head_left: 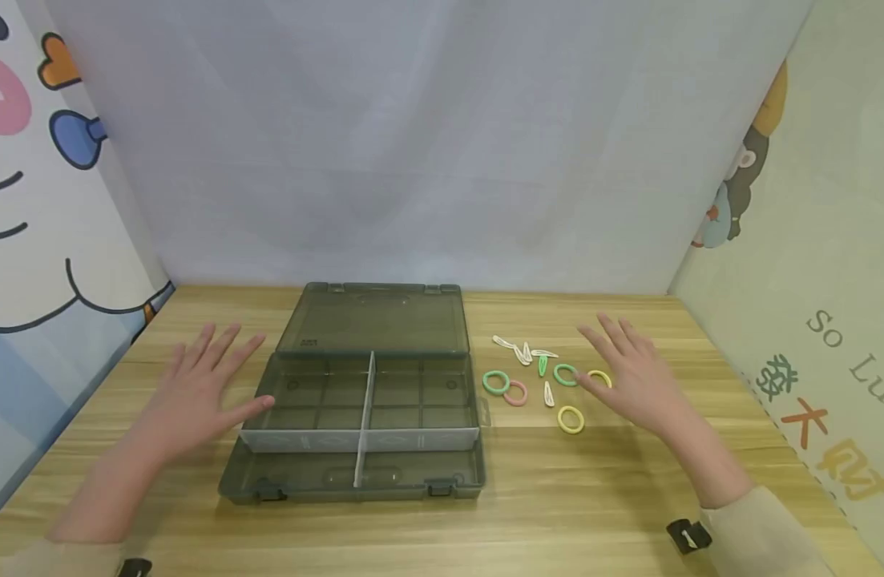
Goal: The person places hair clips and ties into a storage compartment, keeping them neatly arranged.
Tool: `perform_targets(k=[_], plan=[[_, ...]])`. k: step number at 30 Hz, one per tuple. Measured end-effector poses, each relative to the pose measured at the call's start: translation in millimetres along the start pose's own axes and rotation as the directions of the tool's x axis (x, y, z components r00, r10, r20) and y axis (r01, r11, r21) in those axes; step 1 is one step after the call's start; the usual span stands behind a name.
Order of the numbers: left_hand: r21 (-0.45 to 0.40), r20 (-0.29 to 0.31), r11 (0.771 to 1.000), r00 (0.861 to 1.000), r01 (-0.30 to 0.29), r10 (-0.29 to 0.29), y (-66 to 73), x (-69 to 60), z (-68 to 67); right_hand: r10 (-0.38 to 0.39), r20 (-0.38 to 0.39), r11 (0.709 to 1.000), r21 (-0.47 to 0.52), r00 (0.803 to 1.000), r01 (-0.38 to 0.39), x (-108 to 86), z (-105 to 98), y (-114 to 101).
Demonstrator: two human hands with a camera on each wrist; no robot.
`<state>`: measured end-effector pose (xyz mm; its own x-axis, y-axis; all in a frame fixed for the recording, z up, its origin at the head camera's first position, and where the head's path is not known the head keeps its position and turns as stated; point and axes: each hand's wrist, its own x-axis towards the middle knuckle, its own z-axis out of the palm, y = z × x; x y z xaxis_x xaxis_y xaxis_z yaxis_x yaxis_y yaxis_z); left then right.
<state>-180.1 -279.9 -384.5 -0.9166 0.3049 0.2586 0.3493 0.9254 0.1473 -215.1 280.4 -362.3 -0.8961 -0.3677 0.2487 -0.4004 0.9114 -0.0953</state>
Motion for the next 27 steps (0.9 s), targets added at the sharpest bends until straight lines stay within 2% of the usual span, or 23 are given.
perform_targets(k=[5,10,17,20,23,27], plan=[[-0.133,0.018,0.991,1.000,-0.013,0.016,-5.4,6.2,0.6,-0.055,0.017,0.997,0.061,0.998,0.054,17.2,0.8,-8.5],[-0.266,0.049,0.964,0.998,-0.011,0.025,-13.6,12.1,2.3,-0.084,0.068,0.987,0.144,0.994,0.073,36.1,4.3,-21.4],[-0.406,0.188,0.911,0.982,0.076,0.002,-25.7,16.7,4.6,-0.126,0.141,0.959,0.269,0.982,0.085,63.1,18.3,-38.4],[-0.447,0.213,0.891,0.977,0.082,0.017,-30.4,17.8,7.6,-0.149,0.164,0.947,0.308,0.975,0.093,72.1,26.4,-44.2],[-0.495,0.225,0.865,0.974,0.079,0.040,-34.1,18.8,10.1,-0.200,0.181,0.928,0.350,0.963,0.127,81.0,35.4,-48.6],[-0.534,0.250,0.841,0.966,0.083,0.063,-35.4,19.5,11.4,-0.297,0.218,0.898,0.395,0.930,0.194,91.7,48.0,-51.0]])
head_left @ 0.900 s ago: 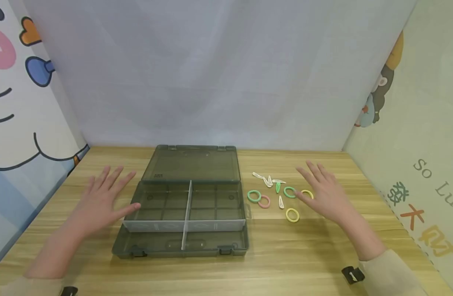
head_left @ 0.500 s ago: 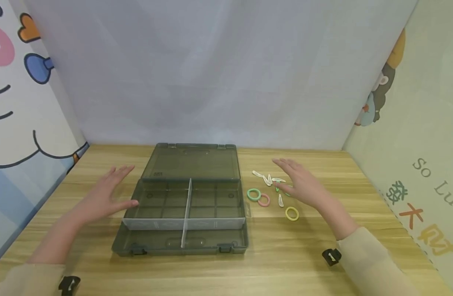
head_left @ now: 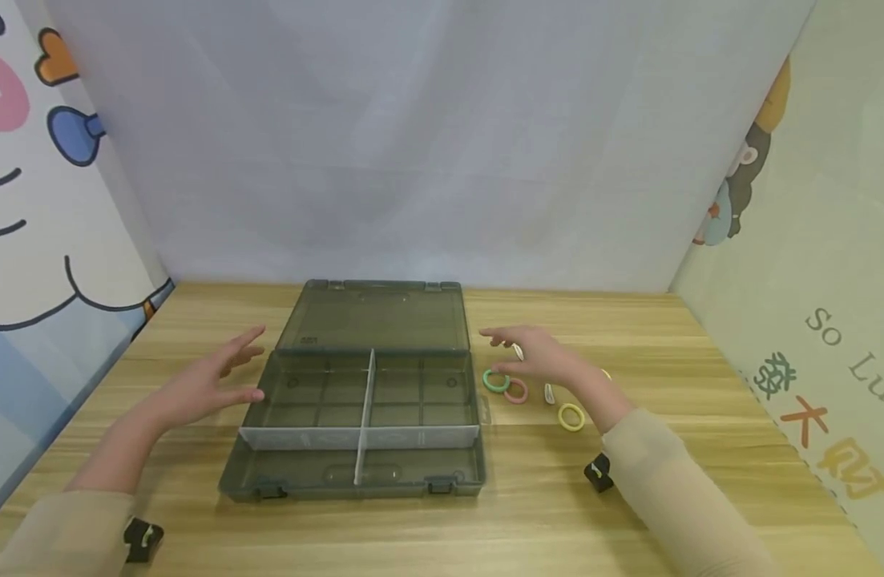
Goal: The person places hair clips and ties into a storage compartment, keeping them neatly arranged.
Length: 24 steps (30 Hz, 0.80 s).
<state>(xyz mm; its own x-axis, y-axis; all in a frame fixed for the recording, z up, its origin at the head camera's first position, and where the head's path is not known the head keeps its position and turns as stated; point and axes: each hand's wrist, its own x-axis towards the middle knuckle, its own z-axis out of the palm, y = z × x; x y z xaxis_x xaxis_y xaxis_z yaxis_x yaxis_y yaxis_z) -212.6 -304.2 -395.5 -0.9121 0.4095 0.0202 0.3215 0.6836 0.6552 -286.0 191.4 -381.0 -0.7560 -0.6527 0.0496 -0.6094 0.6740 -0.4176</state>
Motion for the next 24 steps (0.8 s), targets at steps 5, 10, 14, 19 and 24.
perform_targets(k=[5,10,14,19,24], plan=[[-0.008,0.027,1.000,1.000,-0.013,0.014,0.3,1.5,2.4,0.005,0.109,0.999,0.034,0.994,-0.009,8.4,7.8,6.0],[-0.057,0.054,0.998,0.998,-0.006,0.009,-5.0,3.4,3.3,0.028,0.161,0.995,0.092,0.987,-0.043,12.0,12.0,10.1],[-0.124,0.076,0.992,0.997,0.001,0.009,-12.1,4.4,2.2,0.009,0.157,0.996,0.086,0.988,-0.023,16.2,14.6,12.9],[-0.228,0.111,0.973,0.994,0.034,-0.008,-15.1,3.3,1.0,0.005,0.155,0.997,0.078,0.988,-0.017,20.9,16.7,13.7],[-0.303,0.137,0.950,0.990,0.081,-0.041,-14.8,4.4,1.8,0.010,0.136,0.998,0.060,0.991,-0.019,22.5,17.1,13.7]])
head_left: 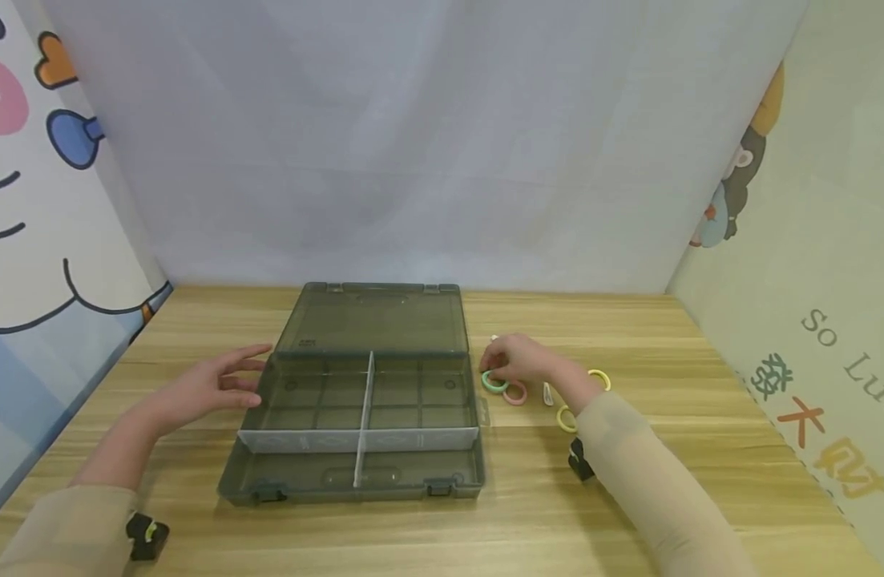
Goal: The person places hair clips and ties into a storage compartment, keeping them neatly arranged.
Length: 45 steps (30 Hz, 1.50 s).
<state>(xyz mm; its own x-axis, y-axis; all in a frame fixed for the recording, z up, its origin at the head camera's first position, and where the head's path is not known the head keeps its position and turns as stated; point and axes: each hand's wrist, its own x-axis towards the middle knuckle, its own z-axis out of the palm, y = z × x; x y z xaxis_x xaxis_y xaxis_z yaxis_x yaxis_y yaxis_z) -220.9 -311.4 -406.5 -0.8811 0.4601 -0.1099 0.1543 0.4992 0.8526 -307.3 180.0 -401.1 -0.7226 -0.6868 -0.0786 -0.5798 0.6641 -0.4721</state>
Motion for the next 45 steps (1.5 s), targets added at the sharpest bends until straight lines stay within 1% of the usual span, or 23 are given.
perform_targets(k=[3,6,14,18,20,24,27,30,35,37,40,42,45], plan=[[-0.062,0.015,0.998,1.000,0.028,-0.027,-0.1,1.1,0.9,0.009,-0.006,1.000,0.000,1.000,-0.009,0.8,0.2,-0.3],[-0.109,0.031,0.993,0.999,0.042,-0.039,0.7,1.7,1.6,0.013,-0.001,1.000,-0.008,1.000,-0.013,2.1,0.2,-0.6],[-0.172,0.036,0.979,0.994,0.111,-0.106,7.2,1.0,1.8,-0.015,-0.029,0.999,-0.044,0.999,0.014,4.1,-5.0,-7.1],[-0.178,0.041,0.976,0.992,0.121,-0.116,7.8,1.0,1.6,-0.022,-0.038,0.999,-0.050,0.999,0.020,2.7,-10.8,-12.7],[-0.181,0.044,0.976,0.992,0.122,-0.116,7.7,1.2,1.5,-0.037,-0.044,0.998,-0.043,0.998,0.035,1.6,-14.8,-15.2],[-0.179,0.043,0.977,0.993,0.120,-0.114,6.7,2.5,1.4,-0.094,-0.070,0.995,-0.042,0.993,0.091,0.0,-24.5,-18.9],[-0.176,0.048,0.977,0.992,0.120,-0.113,5.7,2.7,1.1,-0.118,-0.082,0.992,-0.055,0.990,0.114,0.9,-30.4,-22.5],[-0.176,0.056,0.975,0.990,0.137,-0.129,4.7,1.6,1.0,-0.125,-0.083,0.991,-0.068,0.989,0.119,3.8,-35.1,-28.6],[-0.179,0.061,0.971,0.987,0.155,-0.146,5.8,0.7,1.0,-0.112,-0.082,0.993,-0.051,0.990,0.108,8.5,-44.4,-45.0],[-0.184,0.061,0.970,0.987,0.158,-0.149,6.4,0.5,1.0,-0.093,-0.075,0.995,-0.041,0.993,0.090,10.5,-48.0,-52.3],[-0.192,0.064,0.967,0.985,0.167,-0.157,7.3,0.2,0.7,-0.087,-0.070,0.995,-0.053,0.994,0.084,14.7,-52.6,-61.9],[-0.193,0.065,0.966,0.984,0.173,-0.163,7.7,0.2,0.5,-0.098,-0.073,0.994,-0.059,0.993,0.093,17.2,-55.6,-67.8],[-0.193,0.067,0.965,0.983,0.179,-0.169,9.3,0.5,0.6,-0.138,-0.087,0.989,-0.068,0.987,0.132,21.0,-59.8,-75.3]])
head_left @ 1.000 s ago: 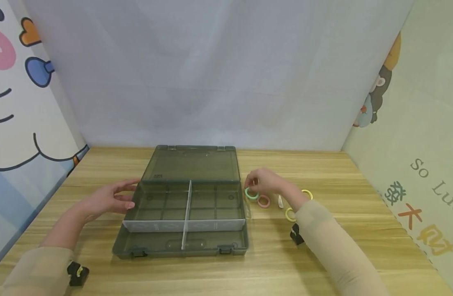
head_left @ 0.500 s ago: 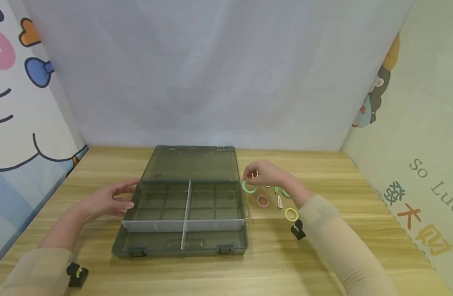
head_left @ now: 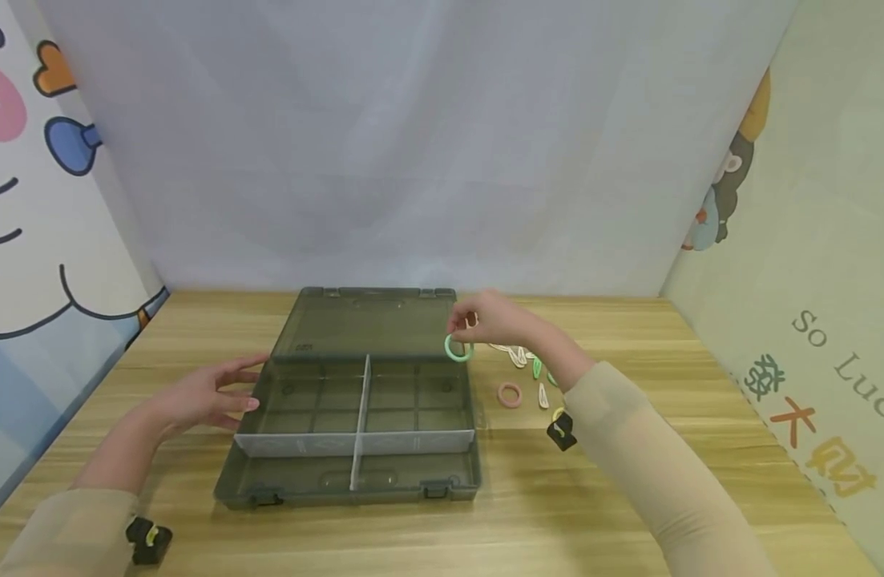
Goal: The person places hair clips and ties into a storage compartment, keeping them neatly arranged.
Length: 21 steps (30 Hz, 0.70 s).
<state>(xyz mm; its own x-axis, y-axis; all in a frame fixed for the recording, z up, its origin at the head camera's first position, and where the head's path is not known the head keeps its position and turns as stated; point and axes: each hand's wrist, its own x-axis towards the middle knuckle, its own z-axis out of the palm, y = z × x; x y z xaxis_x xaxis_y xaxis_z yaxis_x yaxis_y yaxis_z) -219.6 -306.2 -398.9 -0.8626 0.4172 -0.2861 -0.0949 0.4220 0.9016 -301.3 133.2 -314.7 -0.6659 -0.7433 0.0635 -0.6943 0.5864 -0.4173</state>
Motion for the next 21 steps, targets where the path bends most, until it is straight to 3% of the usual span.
perform_targets(k=[12,21], plan=[[0.006,-0.021,1.000,1.000,0.016,-0.016,6.5,-1.2,4.9,-0.071,-0.039,0.995,-0.079,0.997,0.068,25.5,-7.7,-33.4],[-0.003,-0.028,0.999,0.999,0.033,-0.033,2.5,0.1,3.7,-0.090,-0.021,0.989,-0.121,0.996,0.087,46.6,-6.1,-53.5]])
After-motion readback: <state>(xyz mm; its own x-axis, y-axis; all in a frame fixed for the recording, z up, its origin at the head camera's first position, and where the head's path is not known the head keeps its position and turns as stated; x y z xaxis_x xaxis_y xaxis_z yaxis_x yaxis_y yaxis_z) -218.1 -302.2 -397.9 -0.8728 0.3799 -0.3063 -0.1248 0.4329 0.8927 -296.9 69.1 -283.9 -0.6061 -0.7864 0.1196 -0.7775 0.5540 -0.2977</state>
